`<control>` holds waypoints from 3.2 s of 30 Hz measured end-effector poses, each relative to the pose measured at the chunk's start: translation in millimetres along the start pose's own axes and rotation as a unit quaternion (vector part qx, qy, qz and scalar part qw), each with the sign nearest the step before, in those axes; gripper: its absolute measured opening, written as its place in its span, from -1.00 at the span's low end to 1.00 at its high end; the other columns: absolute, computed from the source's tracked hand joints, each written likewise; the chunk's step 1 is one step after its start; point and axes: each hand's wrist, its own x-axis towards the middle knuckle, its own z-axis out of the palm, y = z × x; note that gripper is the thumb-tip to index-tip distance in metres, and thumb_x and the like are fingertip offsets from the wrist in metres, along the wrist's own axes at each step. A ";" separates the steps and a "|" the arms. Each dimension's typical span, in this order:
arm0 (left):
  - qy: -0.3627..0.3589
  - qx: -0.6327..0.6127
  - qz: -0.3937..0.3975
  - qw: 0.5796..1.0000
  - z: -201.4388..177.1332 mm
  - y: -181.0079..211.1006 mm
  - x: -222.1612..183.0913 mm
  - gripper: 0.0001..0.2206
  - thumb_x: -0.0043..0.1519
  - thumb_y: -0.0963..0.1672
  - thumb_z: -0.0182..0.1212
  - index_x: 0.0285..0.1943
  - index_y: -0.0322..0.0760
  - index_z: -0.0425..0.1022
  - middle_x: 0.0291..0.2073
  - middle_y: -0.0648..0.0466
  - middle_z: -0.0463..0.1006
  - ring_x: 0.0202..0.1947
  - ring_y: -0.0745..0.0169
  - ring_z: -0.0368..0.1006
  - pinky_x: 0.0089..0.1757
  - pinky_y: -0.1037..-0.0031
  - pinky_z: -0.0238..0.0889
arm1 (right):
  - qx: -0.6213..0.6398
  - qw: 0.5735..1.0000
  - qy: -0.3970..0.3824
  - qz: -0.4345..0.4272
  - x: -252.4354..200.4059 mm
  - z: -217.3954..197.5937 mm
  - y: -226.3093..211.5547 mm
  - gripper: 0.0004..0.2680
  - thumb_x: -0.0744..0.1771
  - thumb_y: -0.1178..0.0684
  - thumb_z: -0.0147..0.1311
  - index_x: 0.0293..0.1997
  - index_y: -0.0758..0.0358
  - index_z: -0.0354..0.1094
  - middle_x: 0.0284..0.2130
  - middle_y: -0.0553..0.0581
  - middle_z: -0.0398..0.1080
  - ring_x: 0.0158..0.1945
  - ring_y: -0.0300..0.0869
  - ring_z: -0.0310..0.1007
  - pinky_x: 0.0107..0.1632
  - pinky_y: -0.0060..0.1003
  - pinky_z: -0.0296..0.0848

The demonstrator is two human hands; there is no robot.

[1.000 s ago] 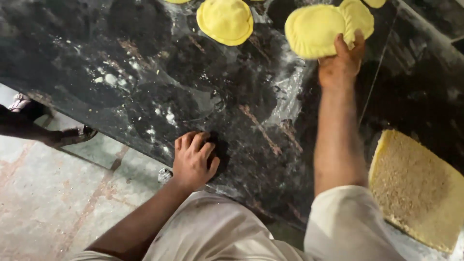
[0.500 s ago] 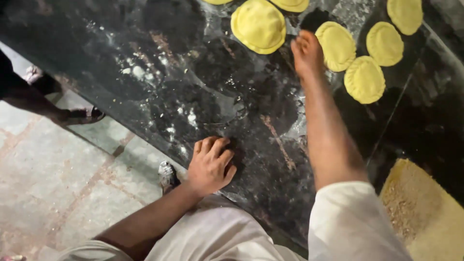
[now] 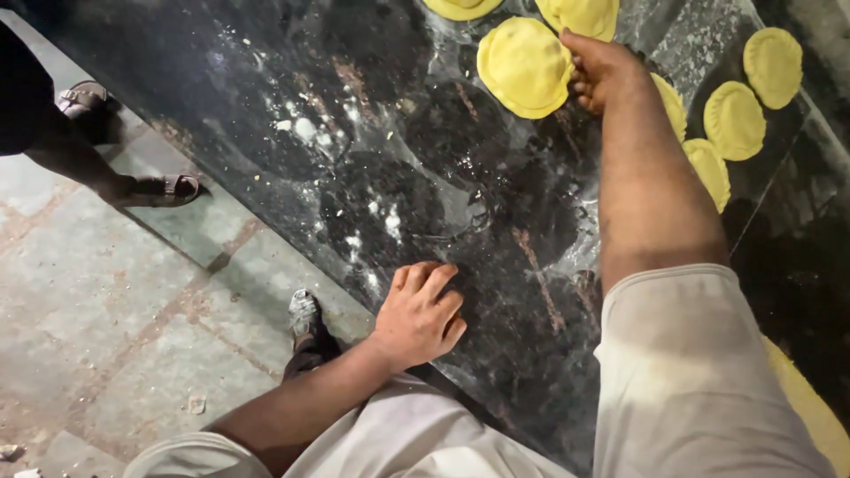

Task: The person is hand-shaping and sealing small round portions of yellow dough on a dark countertop in a bakery environment.

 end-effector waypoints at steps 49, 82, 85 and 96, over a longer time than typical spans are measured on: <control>-0.258 0.036 0.176 0.949 23.5 48.2 -1.3 -0.59 0.18 -0.05 0.24 0.16 -0.37 0.51 0.23 -0.13 0.47 0.28 -0.05 0.35 0.26 0.06 0.05 | -0.359 0.810 0.220 -0.407 -461.6 68.9 356.0 -0.74 0.32 0.08 0.10 0.11 0.28 0.47 0.13 0.19 0.46 0.26 -0.03 0.41 0.38 0.16 0.10; -0.421 0.140 0.179 0.878 26.6 51.7 17.4 -0.47 0.36 0.17 -0.08 0.22 -0.22 0.52 0.23 -0.09 0.51 0.29 0.09 0.37 0.43 0.06 -0.18 | -0.335 0.814 0.225 -0.419 -447.8 65.6 358.9 -0.71 0.39 -0.04 0.13 0.22 0.23 0.40 0.16 0.14 0.45 0.22 -0.11 0.47 0.57 0.27 -0.15; -0.307 0.114 0.242 0.913 28.3 41.6 14.0 -0.46 0.27 0.16 0.00 0.11 -0.29 0.56 0.19 -0.13 0.51 0.26 0.06 0.37 0.30 0.01 -0.13 | -0.350 0.771 0.257 -0.466 -439.1 71.5 369.9 -0.64 0.37 -0.02 0.09 0.30 0.35 0.36 0.26 0.30 0.38 0.33 0.03 0.38 0.47 0.22 -0.10; -0.329 0.160 0.214 0.906 45.1 36.4 36.3 -0.44 0.32 0.14 -0.13 0.31 -0.23 0.42 0.25 -0.06 0.46 0.27 0.07 0.37 0.32 0.01 -0.21 | -0.354 0.754 0.254 -0.491 -412.9 56.6 359.5 -0.70 0.40 0.00 0.04 0.24 0.31 0.40 0.17 0.23 0.47 0.27 -0.01 0.46 0.48 0.24 -0.15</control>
